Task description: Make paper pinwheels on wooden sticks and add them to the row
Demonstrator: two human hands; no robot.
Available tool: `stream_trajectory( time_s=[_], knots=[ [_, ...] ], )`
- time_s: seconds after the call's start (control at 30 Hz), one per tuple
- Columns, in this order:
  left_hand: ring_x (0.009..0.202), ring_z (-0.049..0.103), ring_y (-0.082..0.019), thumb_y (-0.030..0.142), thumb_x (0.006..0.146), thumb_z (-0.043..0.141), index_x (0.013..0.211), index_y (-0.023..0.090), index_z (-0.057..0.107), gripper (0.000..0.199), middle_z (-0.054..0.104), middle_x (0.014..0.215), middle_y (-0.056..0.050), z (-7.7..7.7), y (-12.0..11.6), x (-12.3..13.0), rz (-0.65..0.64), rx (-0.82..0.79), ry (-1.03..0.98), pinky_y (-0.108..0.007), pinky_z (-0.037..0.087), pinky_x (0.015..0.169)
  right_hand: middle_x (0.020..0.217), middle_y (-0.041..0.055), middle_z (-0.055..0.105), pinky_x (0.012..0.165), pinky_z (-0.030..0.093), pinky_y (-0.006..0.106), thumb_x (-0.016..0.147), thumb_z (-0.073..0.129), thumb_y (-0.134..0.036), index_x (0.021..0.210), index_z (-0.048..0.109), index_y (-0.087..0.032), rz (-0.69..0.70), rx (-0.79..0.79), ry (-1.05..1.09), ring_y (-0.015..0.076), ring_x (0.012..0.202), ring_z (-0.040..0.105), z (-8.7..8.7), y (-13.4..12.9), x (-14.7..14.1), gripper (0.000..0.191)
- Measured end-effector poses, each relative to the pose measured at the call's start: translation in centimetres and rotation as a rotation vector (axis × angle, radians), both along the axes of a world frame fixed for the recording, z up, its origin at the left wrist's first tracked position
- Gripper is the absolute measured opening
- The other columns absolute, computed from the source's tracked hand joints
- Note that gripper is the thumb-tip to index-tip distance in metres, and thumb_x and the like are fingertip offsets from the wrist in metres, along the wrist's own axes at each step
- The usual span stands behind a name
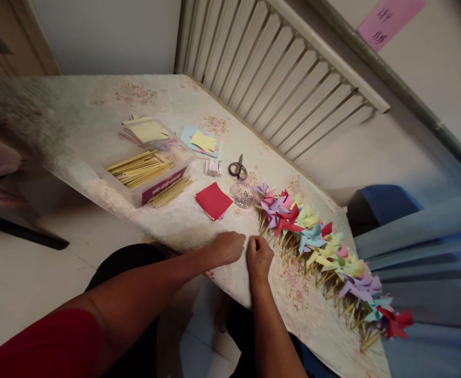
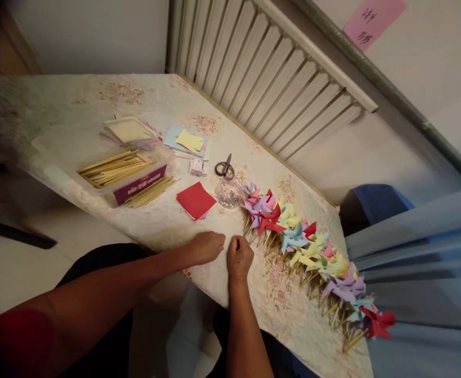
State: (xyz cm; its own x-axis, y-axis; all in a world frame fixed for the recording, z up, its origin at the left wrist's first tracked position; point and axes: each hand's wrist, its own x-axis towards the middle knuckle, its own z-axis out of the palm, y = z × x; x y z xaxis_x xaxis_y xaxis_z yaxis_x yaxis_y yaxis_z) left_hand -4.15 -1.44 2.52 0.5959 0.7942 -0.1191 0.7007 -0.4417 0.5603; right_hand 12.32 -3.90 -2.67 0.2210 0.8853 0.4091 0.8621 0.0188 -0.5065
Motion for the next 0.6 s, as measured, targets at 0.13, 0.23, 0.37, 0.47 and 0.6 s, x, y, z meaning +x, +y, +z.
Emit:
stream_trajectory(
  time_s=[0.13,0.23,0.37,0.47,0.6],
  knots=[
    [0.101,0.070,-0.031,0.020,0.096,0.043,0.113,0.007,0.066,0.032,0.073,0.108,-0.021,-0.1,-0.1,0.0,0.001,0.008,0.002,-0.042,0.053,0.085,0.071,0.0043,0.068,0.069,0.042,0.028,0.090,0.046,-0.030,0.078,0.070,-0.017,-0.014,-0.011,0.004,0.0175,0.065,0.059,0.1,0.0,-0.1,0.030],
    [0.102,0.070,-0.031,0.020,0.096,0.043,0.113,0.007,0.067,0.032,0.073,0.108,-0.021,-0.2,0.0,0.1,-0.007,0.015,0.002,-0.042,0.053,0.085,0.073,0.0048,0.069,0.070,0.043,0.029,0.090,0.046,-0.031,0.079,0.070,-0.017,-0.010,-0.009,0.022,0.0180,0.067,0.060,0.2,0.0,-0.1,0.031],
    [0.102,0.070,-0.033,0.020,0.095,0.043,0.113,0.007,0.067,0.032,0.073,0.106,-0.021,-0.4,0.2,0.2,-0.018,0.023,0.001,-0.043,0.055,0.085,0.071,0.0044,0.068,0.071,0.044,0.030,0.087,0.048,-0.035,0.078,0.070,-0.017,-0.026,-0.005,0.081,0.0183,0.067,0.059,0.2,-0.1,-0.1,0.030],
    [0.101,0.071,-0.033,0.020,0.095,0.043,0.112,0.008,0.068,0.032,0.073,0.104,-0.021,-0.5,0.4,0.3,-0.018,0.020,0.001,-0.043,0.055,0.083,0.069,0.0031,0.066,0.070,0.045,0.030,0.084,0.050,-0.038,0.078,0.069,-0.017,-0.060,0.011,0.202,0.0184,0.066,0.058,0.6,-0.1,0.0,0.029],
    [0.100,0.071,-0.033,0.019,0.094,0.044,0.110,0.007,0.068,0.031,0.074,0.103,-0.022,-0.5,0.4,0.5,-0.023,0.016,-0.007,-0.042,0.055,0.081,0.067,0.0015,0.063,0.068,0.045,0.030,0.079,0.053,-0.043,0.076,0.067,-0.018,-0.083,0.023,0.319,0.0181,0.065,0.056,2.4,0.4,-0.3,0.028]
  ],
)
